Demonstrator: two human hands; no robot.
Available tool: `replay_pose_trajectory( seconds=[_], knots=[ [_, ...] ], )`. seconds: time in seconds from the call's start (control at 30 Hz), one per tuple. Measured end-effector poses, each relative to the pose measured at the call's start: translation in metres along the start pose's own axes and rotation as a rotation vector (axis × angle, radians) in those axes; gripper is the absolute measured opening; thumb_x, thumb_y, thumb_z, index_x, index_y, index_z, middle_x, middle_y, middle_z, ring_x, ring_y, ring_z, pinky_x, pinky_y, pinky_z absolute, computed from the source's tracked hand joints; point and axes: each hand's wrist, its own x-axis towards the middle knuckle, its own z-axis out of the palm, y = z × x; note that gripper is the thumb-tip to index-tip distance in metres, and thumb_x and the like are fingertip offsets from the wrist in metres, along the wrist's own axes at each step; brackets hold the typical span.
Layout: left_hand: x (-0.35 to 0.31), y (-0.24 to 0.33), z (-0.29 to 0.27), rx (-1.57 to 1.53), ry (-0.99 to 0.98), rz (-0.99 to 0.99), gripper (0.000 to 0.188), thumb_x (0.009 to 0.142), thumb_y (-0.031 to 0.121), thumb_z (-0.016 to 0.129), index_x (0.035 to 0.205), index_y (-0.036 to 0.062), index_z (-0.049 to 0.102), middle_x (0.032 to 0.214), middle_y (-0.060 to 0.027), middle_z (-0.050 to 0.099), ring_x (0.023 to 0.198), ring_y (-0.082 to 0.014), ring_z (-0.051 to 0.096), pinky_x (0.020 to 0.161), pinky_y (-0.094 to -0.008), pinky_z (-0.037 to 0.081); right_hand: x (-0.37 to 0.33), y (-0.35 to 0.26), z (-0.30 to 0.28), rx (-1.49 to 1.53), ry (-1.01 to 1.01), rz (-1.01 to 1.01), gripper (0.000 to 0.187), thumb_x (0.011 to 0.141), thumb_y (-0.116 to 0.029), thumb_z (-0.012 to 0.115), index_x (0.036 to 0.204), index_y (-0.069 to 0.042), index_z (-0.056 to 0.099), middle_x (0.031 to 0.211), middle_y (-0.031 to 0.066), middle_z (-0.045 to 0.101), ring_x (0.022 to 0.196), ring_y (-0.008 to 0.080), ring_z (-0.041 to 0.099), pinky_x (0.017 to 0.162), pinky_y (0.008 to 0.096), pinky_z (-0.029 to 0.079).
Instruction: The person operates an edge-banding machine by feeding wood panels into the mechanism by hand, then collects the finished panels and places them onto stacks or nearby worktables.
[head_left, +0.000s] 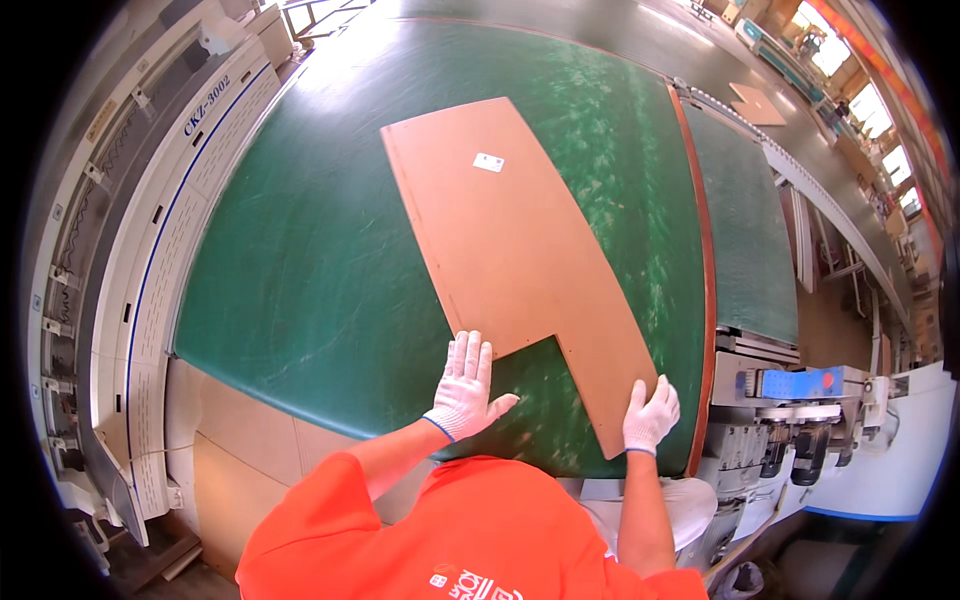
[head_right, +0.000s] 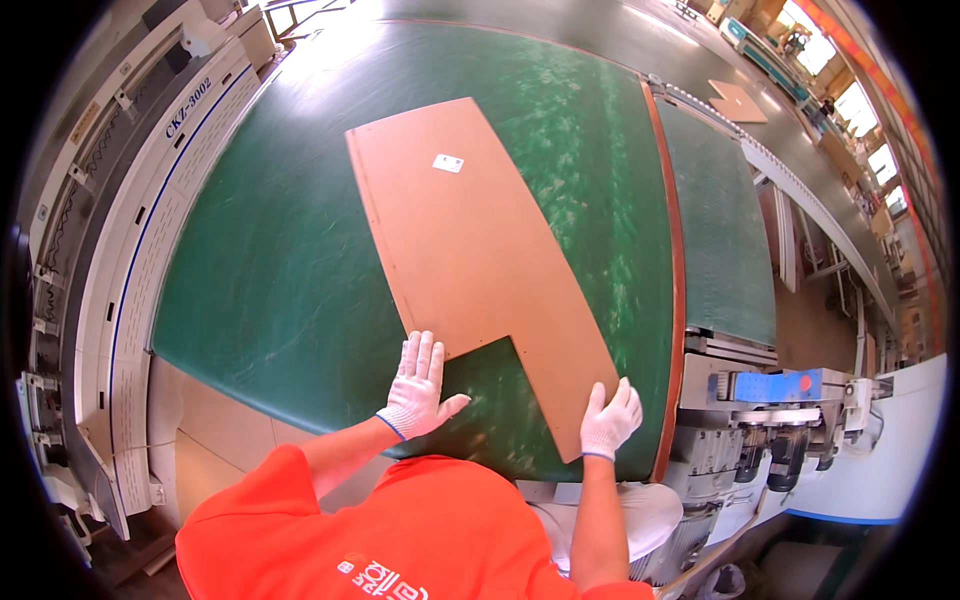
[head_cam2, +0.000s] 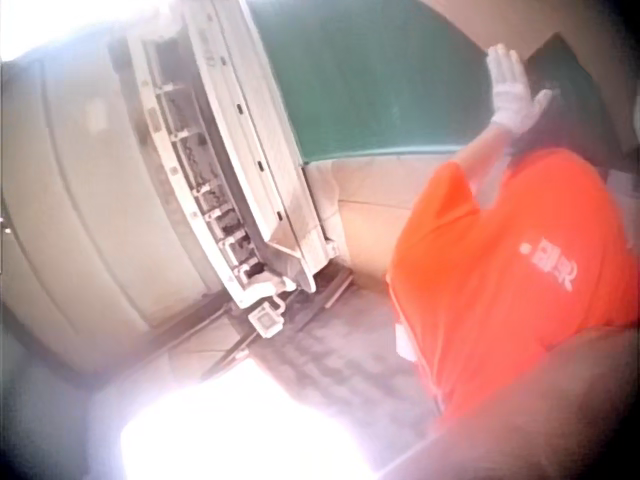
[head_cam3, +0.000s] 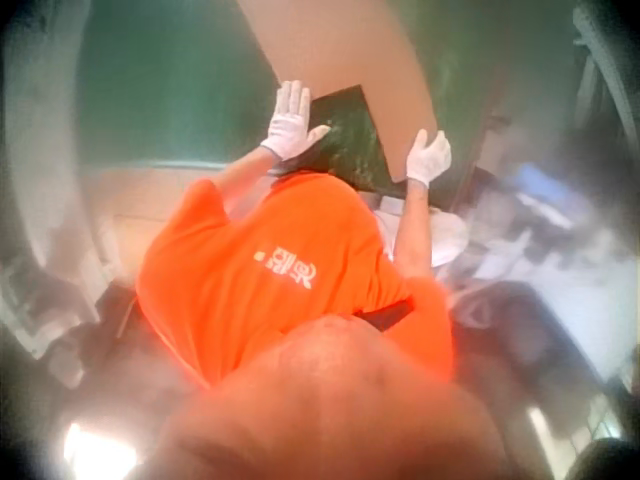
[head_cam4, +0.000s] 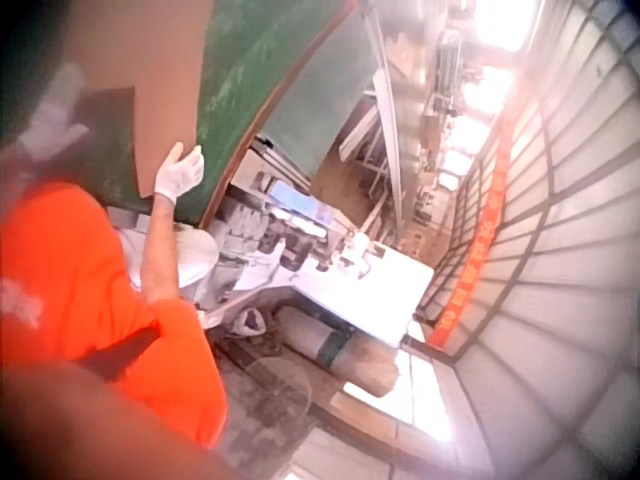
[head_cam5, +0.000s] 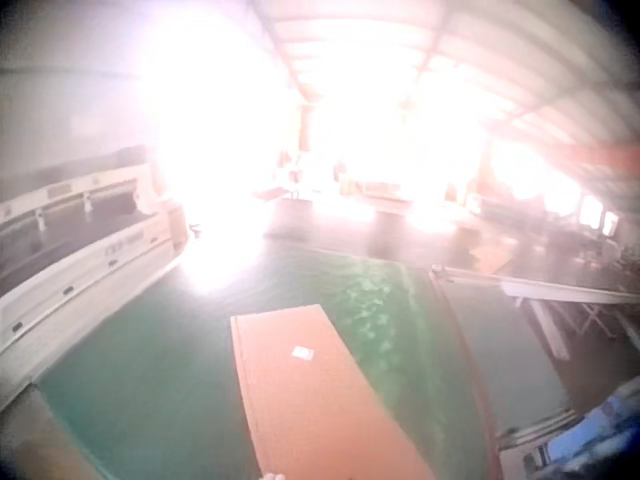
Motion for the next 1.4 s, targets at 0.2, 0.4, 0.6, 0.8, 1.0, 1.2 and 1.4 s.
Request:
replay_pose_trajectory(
  seconds=[0.2, 0.4, 0.6, 0.8, 1.0, 1.2, 1.4],
  knots=[
    [0.018, -0.006, -0.001, -0.065, 0.008, 0.05, 0.095, 0.092, 0.053, 0.07, 0.15, -0.0158, 0.038, 0.161, -0.0363, 0.032, 0.154, -0.0517, 0.025, 0.127, -0.0555, 0.023, -0.028, -0.038, -0.015, 0.06, -0.115, 0.055, 0.06, 0.094, -0.04, 0.069, 0.136, 0.002, 0.059, 0.126, 0.0228, 0.063, 0.117, 0.0418, 0.058, 0.103, 0.0521, 0.046],
    [0.031, 0.021, 0.01, -0.207, 0.112, 0.001, 0.082, 0.09, 0.044, 0.074, 0.147, -0.0081, 0.046, 0.158, -0.0325, 0.039, 0.149, -0.0502, 0.033, 0.122, -0.0554, 0.032, -0.058, -0.079, -0.045, 0.857, -0.512, 0.436, 0.053, 0.092, -0.026, 0.077, 0.13, 0.009, 0.064, 0.102, 0.013, 0.074, 0.088, 0.0183, 0.07, 0.084, 0.0323, 0.057],
    [0.052, 0.005, 0.005, 0.016, 0.069, 0.071, 0.083, 0.088, 0.045, 0.073, 0.146, -0.0085, 0.049, 0.159, -0.0311, 0.04, 0.149, -0.0491, 0.035, 0.125, -0.0569, 0.025, -0.041, -0.004, -0.046, 0.868, -0.523, 0.418, 0.052, 0.094, -0.018, 0.076, 0.134, 0.011, 0.061, 0.109, 0.0113, 0.074, 0.099, 0.0148, 0.069, 0.092, 0.03, 0.055],
    [0.101, -0.014, 0.029, 0.061, 0.167, 0.042, 0.09, 0.09, 0.047, 0.071, 0.149, -0.0129, 0.042, 0.159, -0.0353, 0.036, 0.149, -0.0492, 0.034, 0.127, -0.0557, 0.023, 0.011, 0.096, -0.113, 0.372, -0.617, 0.342, 0.064, 0.086, -0.038, 0.076, 0.132, 0.004, 0.065, 0.118, 0.0228, 0.074, 0.11, 0.0296, 0.073, 0.097, 0.0382, 0.055],
    [0.156, -0.021, 0.049, 0.138, 0.204, -0.056, 0.091, 0.091, 0.047, 0.069, 0.152, -0.0127, 0.038, 0.162, -0.0335, 0.032, 0.152, -0.0477, 0.029, 0.128, -0.0537, 0.02, -0.012, 0.182, -0.147, -0.001, -0.515, 0.5, 0.065, 0.086, -0.039, 0.073, 0.132, 0.006, 0.065, 0.118, 0.026, 0.073, 0.113, 0.0374, 0.07, 0.1, 0.0422, 0.054],
    [0.199, -0.025, 0.068, 0.204, 0.216, -0.117, 0.084, 0.094, 0.05, 0.065, 0.149, -0.0104, 0.046, 0.158, -0.0299, 0.042, 0.151, -0.0449, 0.033, 0.128, -0.0539, 0.019, -0.028, 0.178, -0.151, 0.328, -0.47, 0.586, 0.065, 0.087, -0.037, 0.073, 0.134, 0.007, 0.064, 0.124, 0.0287, 0.071, 0.116, 0.0362, 0.07, 0.102, 0.0414, 0.053],
    [0.206, -0.004, 0.067, 0.153, 0.16, -0.083, 0.074, 0.096, 0.047, 0.063, 0.148, -0.0044, 0.05, 0.161, -0.0257, 0.041, 0.153, -0.0426, 0.031, 0.128, -0.0539, 0.018, -0.035, 0.183, -0.147, 0.322, -0.511, 0.585, 0.063, 0.087, -0.037, 0.072, 0.131, 0.007, 0.066, 0.125, 0.0286, 0.071, 0.118, 0.0365, 0.07, 0.103, 0.0416, 0.053]
  ],
)
